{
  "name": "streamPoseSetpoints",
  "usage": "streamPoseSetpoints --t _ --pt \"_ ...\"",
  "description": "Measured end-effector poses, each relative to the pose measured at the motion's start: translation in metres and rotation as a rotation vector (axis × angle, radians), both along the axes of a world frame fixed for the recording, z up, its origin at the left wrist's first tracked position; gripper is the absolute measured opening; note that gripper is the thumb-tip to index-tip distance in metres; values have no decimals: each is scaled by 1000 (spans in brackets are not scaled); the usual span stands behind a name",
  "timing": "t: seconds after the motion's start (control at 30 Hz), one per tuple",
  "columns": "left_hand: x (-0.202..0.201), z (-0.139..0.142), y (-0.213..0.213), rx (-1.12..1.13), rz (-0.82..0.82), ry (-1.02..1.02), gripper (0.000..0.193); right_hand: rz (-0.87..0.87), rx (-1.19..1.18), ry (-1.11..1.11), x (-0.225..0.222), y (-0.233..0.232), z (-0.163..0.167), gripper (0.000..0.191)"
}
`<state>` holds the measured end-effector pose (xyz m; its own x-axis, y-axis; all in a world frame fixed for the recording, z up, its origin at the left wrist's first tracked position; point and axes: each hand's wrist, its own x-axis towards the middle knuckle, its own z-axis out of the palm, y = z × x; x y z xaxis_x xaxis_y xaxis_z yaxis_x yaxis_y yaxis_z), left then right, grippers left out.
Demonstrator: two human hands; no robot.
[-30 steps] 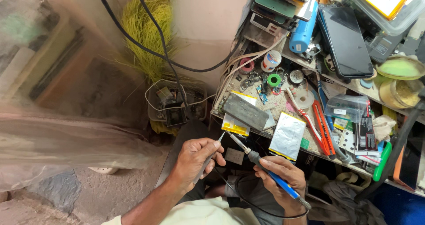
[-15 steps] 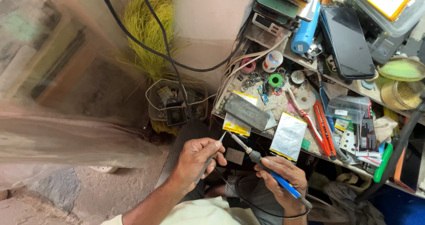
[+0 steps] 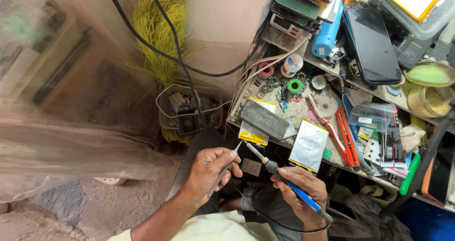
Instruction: The person removes a yellow protective strip from a rectangular battery, then uses a soldering iron and tweezers to solder the battery terminals. The person works at a cluttered electronics repair bench.
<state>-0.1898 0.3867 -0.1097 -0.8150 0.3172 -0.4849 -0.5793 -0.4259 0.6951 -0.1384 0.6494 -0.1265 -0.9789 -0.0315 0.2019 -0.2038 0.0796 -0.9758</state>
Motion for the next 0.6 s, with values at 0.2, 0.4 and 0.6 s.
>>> streamPoseSetpoints --t 0.2,0.4,0.6 --pt "0 1 0 1 -1 -3 24 22 -3 38 -1 0 0 34" --pt "0 1 1 -1 1 -11 24 -16 9 -11 0 2 -3 32" --pt "1 0 2 -12 2 -6 23 -11 4 -12 1 2 -4 30"
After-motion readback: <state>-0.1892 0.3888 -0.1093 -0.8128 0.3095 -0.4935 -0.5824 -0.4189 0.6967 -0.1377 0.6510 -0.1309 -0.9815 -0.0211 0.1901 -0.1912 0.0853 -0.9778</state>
